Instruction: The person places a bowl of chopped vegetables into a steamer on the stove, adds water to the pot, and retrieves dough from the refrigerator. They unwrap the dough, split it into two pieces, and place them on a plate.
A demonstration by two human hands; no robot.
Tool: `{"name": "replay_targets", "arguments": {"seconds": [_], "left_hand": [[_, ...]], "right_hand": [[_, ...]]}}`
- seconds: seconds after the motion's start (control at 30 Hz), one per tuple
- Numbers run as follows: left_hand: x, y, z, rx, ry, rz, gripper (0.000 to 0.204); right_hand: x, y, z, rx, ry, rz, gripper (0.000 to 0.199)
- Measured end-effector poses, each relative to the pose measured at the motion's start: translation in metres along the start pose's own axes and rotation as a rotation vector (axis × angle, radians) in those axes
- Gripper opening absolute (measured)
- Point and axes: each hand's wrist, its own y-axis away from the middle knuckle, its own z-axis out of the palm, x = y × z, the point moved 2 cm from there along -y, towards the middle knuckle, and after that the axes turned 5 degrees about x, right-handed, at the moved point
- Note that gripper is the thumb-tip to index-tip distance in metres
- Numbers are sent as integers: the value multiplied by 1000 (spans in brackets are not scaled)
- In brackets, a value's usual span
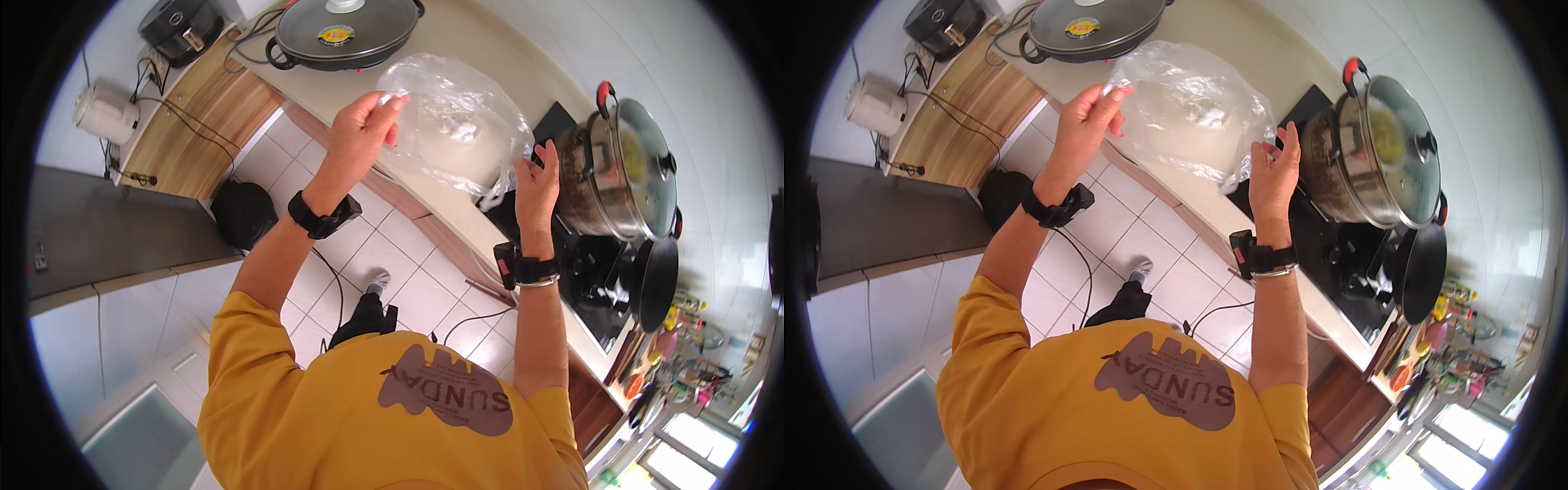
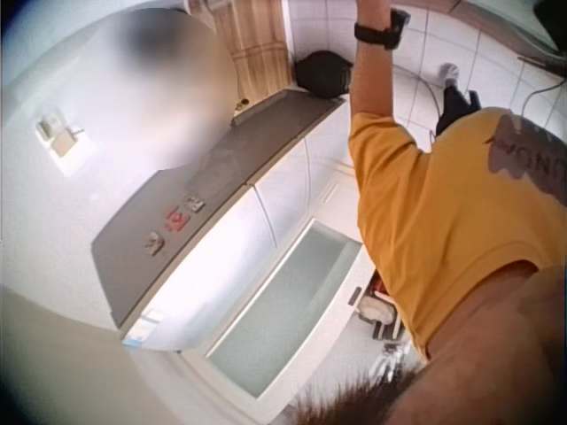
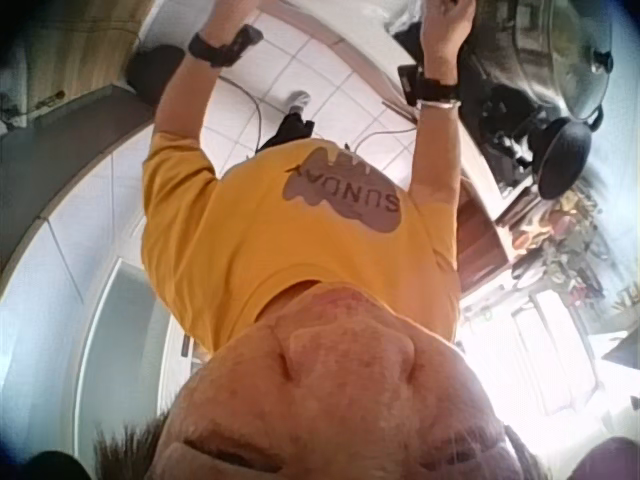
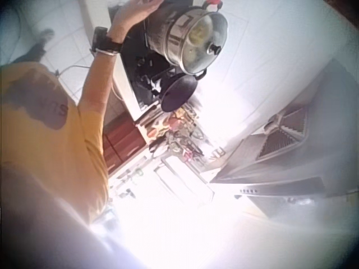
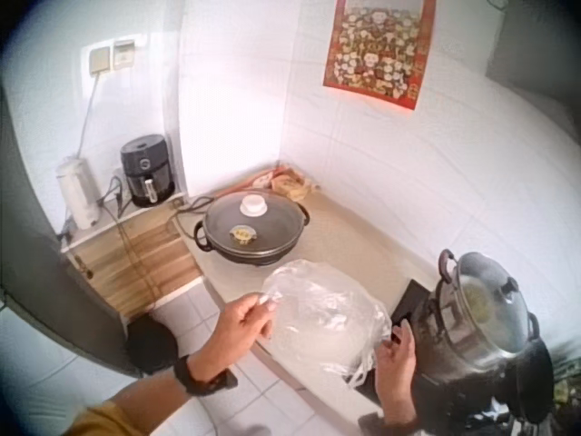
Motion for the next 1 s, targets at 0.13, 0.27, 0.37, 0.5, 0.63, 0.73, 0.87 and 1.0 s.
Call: {"name": "replay_targets", "arguments": {"seconds": [0.13,0.27,0.37,0.5,0.63,0.73,0.87,1.0], "left_hand": [[2,17,2,-19,-17,-56,30],[-11,51,-8,-40,47,-229,30],[-23,78,-26,0,-12,-215,28],[-46,104,-30,-112,-27,-272,35],[-63,77,-48,30,77,-86,58],[-98,23,-43,-2,133,-481,84],[-133,-6,7,-309,202,-621,93],[-129,7,60,-575,214,-674,81]], "right_hand": [[7,25,-15,-84,-102,150,75],[17,69,-47,-431,-386,491,68],[35,122,-86,-352,-546,531,59],[93,136,-84,136,-486,820,73],[129,135,-23,-36,-763,966,80],[126,121,13,-169,-837,845,80],[109,98,33,328,-498,746,69],[96,98,48,121,-1074,715,54]]}}
